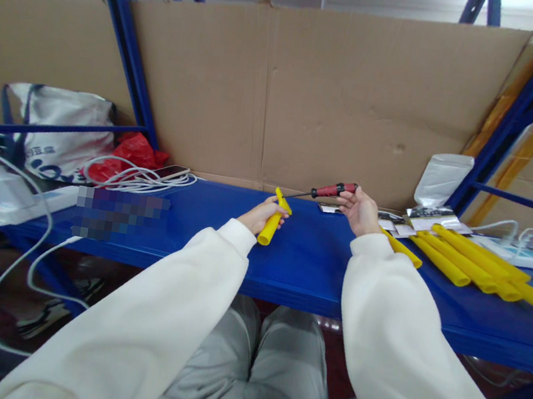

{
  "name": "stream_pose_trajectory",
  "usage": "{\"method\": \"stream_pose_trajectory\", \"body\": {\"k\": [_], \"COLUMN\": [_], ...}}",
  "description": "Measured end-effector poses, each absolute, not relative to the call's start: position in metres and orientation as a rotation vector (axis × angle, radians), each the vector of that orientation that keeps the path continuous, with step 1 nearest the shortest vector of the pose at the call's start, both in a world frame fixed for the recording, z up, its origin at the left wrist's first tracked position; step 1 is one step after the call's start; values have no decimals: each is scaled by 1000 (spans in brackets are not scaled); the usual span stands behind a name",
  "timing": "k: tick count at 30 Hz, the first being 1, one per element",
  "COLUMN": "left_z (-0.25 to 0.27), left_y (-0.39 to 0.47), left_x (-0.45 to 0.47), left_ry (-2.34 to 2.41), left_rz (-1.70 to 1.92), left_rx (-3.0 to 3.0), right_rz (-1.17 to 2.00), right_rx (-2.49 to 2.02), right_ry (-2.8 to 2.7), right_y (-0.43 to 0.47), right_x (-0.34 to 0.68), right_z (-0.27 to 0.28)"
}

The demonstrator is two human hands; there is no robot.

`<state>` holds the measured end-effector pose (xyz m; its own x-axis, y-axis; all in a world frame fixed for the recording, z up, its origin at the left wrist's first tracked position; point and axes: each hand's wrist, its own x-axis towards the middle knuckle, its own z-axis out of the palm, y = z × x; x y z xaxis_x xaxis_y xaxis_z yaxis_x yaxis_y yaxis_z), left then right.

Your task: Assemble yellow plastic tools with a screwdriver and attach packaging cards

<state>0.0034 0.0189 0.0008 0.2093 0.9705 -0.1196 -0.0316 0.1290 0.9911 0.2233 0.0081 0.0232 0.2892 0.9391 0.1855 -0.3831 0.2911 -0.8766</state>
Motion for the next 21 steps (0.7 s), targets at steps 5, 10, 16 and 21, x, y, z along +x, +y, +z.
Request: {"method": "stream_pose_trajectory", "body": {"k": [5, 10, 16, 21], "left_z": [0, -2, -2, 1], "left_y": [21, 23, 24, 21], "left_x": [3, 4, 3, 3], "left_ry": [1089, 1087, 1096, 1091], "left_rz": [985, 986, 974, 982], "left_rx": [1171, 1182, 1184, 1182], "right_rz": [1005, 1012, 988, 932], "right_rx": [-795, -829, -833, -796], "right_ry": [-825, -805, -881, -904], "right_y": [7, 13, 17, 12], "right_x": [222, 226, 228, 224], "right_z": [23, 22, 17, 18]}}
